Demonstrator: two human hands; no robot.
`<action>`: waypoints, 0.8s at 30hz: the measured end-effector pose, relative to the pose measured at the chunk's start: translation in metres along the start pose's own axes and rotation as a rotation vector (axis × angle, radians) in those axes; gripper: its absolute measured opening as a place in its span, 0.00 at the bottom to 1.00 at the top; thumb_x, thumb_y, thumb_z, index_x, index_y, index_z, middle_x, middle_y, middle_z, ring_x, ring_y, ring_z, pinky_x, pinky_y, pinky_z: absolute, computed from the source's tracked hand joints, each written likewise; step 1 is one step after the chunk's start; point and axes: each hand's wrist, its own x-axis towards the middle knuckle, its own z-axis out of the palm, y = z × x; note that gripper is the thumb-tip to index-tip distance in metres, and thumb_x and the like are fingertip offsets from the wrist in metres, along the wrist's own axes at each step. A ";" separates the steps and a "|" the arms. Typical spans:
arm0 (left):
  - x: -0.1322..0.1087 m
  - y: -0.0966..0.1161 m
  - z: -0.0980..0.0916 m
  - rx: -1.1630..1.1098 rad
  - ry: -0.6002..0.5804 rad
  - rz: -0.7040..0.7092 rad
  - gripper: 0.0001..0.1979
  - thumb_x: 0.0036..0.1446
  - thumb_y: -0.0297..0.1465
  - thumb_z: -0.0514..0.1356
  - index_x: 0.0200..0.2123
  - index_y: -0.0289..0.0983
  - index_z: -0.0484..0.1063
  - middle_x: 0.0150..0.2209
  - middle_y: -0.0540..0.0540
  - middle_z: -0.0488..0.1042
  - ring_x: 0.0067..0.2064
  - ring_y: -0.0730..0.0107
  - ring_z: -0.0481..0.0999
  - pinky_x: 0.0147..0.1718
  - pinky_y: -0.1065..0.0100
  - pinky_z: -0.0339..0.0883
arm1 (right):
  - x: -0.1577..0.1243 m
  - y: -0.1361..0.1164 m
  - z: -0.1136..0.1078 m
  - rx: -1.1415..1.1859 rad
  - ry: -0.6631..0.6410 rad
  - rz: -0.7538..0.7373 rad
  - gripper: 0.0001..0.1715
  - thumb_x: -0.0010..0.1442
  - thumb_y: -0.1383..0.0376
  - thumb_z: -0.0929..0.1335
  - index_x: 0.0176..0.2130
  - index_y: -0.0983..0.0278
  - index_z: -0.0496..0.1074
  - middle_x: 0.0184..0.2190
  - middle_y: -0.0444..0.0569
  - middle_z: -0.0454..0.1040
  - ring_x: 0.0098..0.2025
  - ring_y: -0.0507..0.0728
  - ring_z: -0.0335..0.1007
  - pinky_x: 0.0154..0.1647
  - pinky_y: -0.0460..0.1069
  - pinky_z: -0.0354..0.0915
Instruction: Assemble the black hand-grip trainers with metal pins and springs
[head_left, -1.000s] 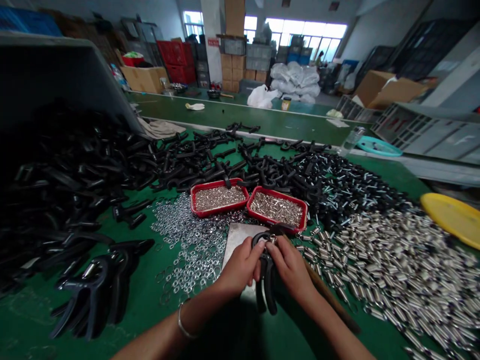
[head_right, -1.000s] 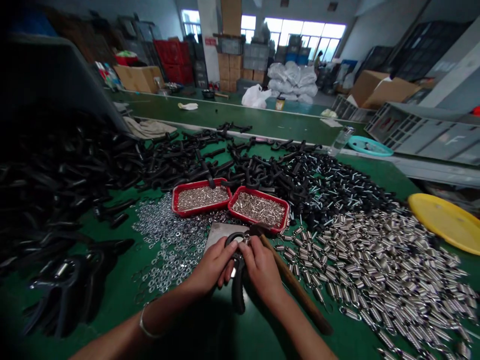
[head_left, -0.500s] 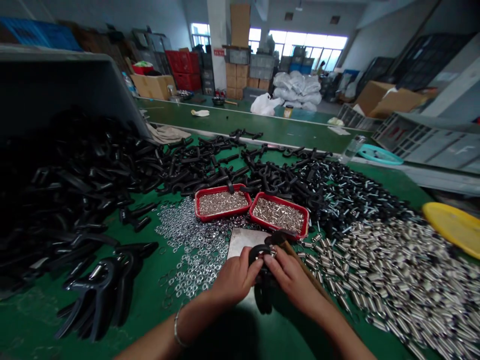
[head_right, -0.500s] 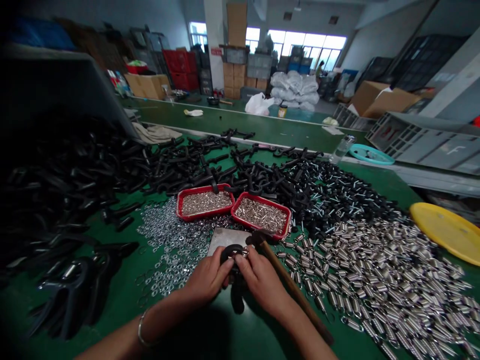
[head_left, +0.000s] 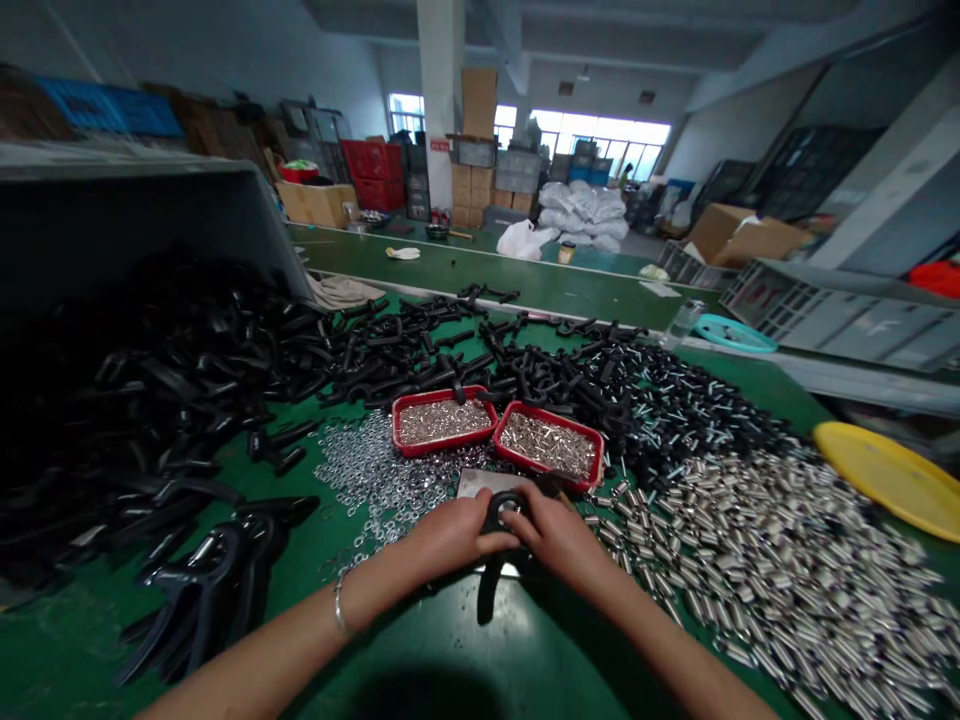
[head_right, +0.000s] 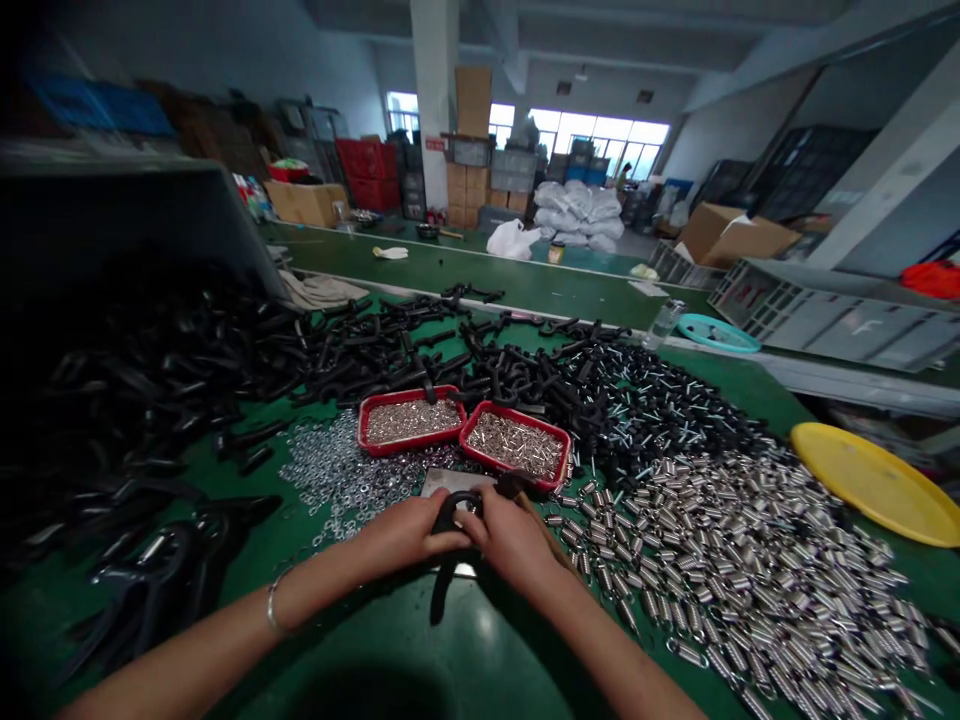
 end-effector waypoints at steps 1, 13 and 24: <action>0.007 -0.003 -0.004 0.065 0.016 0.019 0.28 0.59 0.53 0.58 0.49 0.36 0.71 0.43 0.36 0.79 0.44 0.46 0.80 0.39 0.58 0.71 | 0.010 0.006 -0.005 -0.031 0.090 -0.031 0.13 0.67 0.60 0.65 0.47 0.63 0.72 0.42 0.54 0.76 0.46 0.60 0.72 0.50 0.52 0.64; 0.134 0.023 -0.021 0.113 0.297 0.049 0.15 0.65 0.26 0.48 0.44 0.34 0.74 0.47 0.37 0.76 0.51 0.57 0.75 0.52 0.60 0.64 | 0.064 0.031 -0.049 -0.172 0.435 -0.024 0.15 0.65 0.70 0.62 0.42 0.63 0.78 0.43 0.54 0.79 0.49 0.61 0.73 0.54 0.52 0.62; 0.163 0.033 -0.007 0.019 0.260 -0.034 0.14 0.57 0.23 0.54 0.45 0.36 0.73 0.50 0.40 0.73 0.53 0.63 0.73 0.52 0.67 0.62 | 0.065 0.074 -0.044 -0.322 0.442 0.050 0.11 0.58 0.69 0.69 0.41 0.62 0.78 0.45 0.56 0.78 0.53 0.65 0.71 0.60 0.57 0.57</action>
